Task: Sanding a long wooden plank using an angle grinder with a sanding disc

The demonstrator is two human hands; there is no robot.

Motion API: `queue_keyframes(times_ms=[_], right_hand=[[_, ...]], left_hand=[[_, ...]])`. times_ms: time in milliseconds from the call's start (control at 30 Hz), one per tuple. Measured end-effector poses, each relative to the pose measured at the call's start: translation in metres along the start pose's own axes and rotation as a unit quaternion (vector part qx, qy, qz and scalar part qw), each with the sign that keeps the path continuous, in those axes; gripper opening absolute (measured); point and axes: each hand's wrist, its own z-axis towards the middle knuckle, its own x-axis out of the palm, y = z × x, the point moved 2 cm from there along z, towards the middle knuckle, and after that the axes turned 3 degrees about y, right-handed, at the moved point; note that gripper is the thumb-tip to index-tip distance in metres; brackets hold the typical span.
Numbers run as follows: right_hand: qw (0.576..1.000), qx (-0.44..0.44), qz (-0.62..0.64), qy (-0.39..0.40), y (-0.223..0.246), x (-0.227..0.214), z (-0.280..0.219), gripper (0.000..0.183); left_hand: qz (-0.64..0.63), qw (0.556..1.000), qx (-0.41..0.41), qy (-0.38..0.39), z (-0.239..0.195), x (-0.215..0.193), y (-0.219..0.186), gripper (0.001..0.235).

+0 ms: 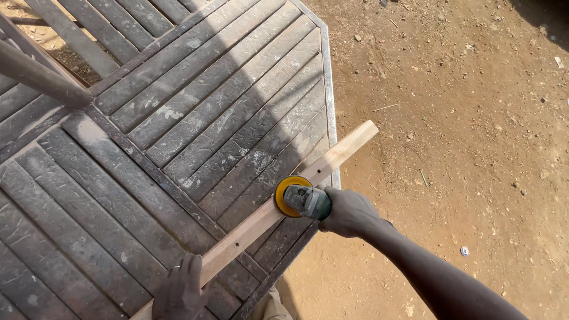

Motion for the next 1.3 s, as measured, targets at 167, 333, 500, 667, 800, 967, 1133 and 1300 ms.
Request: queue_keyframes(times_ms=[167,333,500,667,800,967,1133,1300], right_hand=[[0.985,0.133,0.062,-0.089,-0.066,-0.043,0.056,0.044],[0.965,0.157,0.152,-0.145,-0.112,-0.077,0.055,0.029],[0.963,0.152,0.189,-0.121,-0.048,-0.028,0.018,0.027],[1.000,0.011,0.003,0.008,0.050,0.063,-0.047,0.061],[0.999,0.013,0.045,0.004,0.052,0.069,-0.048,0.049],[0.975,0.132,0.145,-0.106,-0.006,0.022,-0.019,0.048],[0.972,0.155,0.116,-0.134,-0.019,0.023,-0.016,0.050],[0.989,0.106,0.072,-0.070,0.071,0.083,-0.078,0.056]], left_hand=[[-0.057,0.993,-0.032,0.094,-0.002,-0.017,-0.004,0.056],[-0.052,0.996,-0.020,0.068,-0.003,-0.026,-0.005,0.057],[-0.035,0.999,-0.011,0.036,-0.002,-0.032,-0.005,0.054],[-0.099,0.994,-0.012,0.049,-0.004,-0.039,-0.005,0.051],[-0.091,0.996,0.011,-0.019,-0.012,-0.053,-0.003,0.053],[-0.047,0.986,-0.026,-0.157,-0.080,-0.084,0.021,0.093],[-0.031,0.955,-0.151,-0.252,-0.180,-0.110,0.044,0.087],[0.096,0.928,-0.328,-0.147,-0.270,-0.008,0.095,0.100]])
